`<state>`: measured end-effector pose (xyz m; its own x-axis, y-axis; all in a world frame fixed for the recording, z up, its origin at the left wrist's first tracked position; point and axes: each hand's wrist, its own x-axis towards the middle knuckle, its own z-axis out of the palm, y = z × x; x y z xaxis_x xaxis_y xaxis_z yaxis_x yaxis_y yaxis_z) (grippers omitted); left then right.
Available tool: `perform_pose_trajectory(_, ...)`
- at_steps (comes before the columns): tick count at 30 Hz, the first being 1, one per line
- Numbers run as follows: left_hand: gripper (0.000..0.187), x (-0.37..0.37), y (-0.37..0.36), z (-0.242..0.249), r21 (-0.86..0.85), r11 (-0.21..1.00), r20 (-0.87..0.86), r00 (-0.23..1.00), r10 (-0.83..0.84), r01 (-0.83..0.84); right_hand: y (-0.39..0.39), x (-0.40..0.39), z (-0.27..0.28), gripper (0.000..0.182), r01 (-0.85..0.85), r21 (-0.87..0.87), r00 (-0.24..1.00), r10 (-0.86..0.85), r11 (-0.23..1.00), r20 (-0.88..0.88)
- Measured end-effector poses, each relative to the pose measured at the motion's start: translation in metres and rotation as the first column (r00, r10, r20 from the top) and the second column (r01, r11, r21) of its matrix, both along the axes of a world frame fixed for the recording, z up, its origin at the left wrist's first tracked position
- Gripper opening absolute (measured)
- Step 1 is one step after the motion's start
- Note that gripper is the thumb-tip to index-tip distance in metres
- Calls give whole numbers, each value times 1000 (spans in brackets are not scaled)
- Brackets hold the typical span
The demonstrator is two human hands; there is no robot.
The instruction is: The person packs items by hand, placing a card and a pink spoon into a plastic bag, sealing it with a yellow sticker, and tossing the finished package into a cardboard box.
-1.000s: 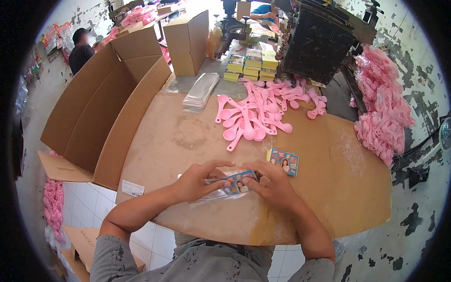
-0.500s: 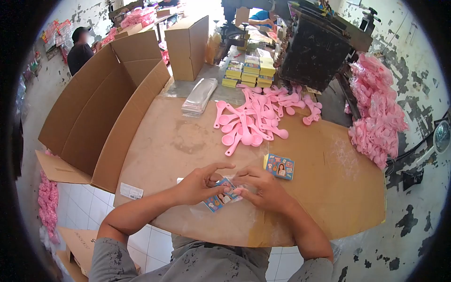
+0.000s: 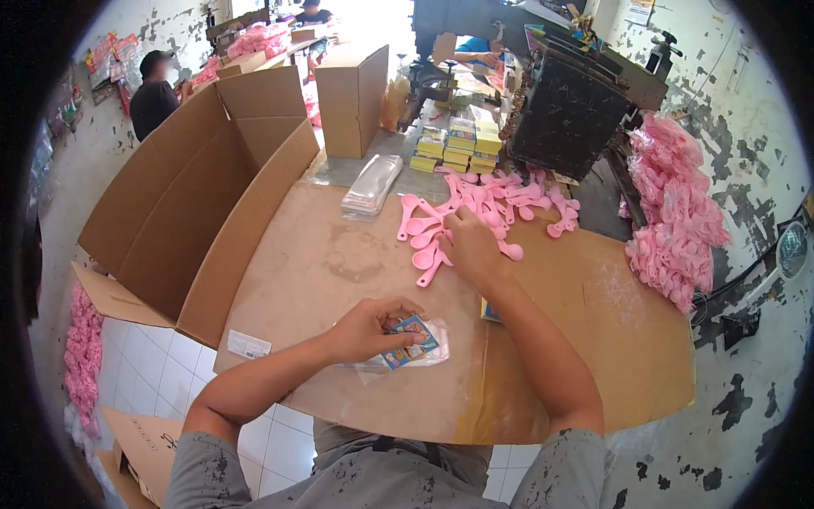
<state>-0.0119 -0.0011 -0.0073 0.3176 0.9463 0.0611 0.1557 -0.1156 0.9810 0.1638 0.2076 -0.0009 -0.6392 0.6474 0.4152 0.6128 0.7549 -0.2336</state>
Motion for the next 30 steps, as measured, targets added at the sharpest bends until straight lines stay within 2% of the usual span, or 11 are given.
perform_pose_trajectory(2, 32, 1, 1, -4, 3, 1000, 60, 998, 11, -12, 11, -1, -3, 31, 18, -31, 998, -20, 999, -56)
perform_pose_trajectory(6, 35, 3, 3, -6, -105, 994, 233, 972, 44, -19, -7, 11, 19, 37, 30, -162, 987, -55, 986, -150)
perform_pose_trajectory(9, 38, 4, 5, -11, -123, 992, 305, 950, 65, -28, -41, 23, 39, 41, -185, -451, 936, 17, 873, -351)
perform_pose_trajectory(12, 38, 3, 6, -7, -150, 988, 368, 925, 91, -37, -69, 40, 39, 43, -479, -621, 798, 13, 620, -602)
perform_pose_trajectory(15, 41, 4, 5, -9, -150, 988, 367, 926, 85, -32, -94, 49, 33, 37, -537, -629, 705, -110, 561, -700)
perform_pose_trajectory(18, 44, 8, 3, -10, -152, 988, 344, 937, 67, -15, -112, 48, 39, 34, -539, -599, 622, -200, 592, -757)
perform_pose_trajectory(21, 45, 10, 1, -10, -170, 985, 296, 955, 36, 15, -113, 48, 21, 37, -570, -570, 559, -228, 592, -797)
perform_pose_trajectory(26, 40, 8, 1, 4, -185, 981, 137, 990, -26, 51, -130, 40, 23, 50, -520, -526, 553, -203, 673, -808)
perform_pose_trajectory(30, 38, 7, 6, -19, -210, 975, 348, 938, 5, 73, -136, 41, 6, 48, -533, -469, 554, -128, 705, -822)
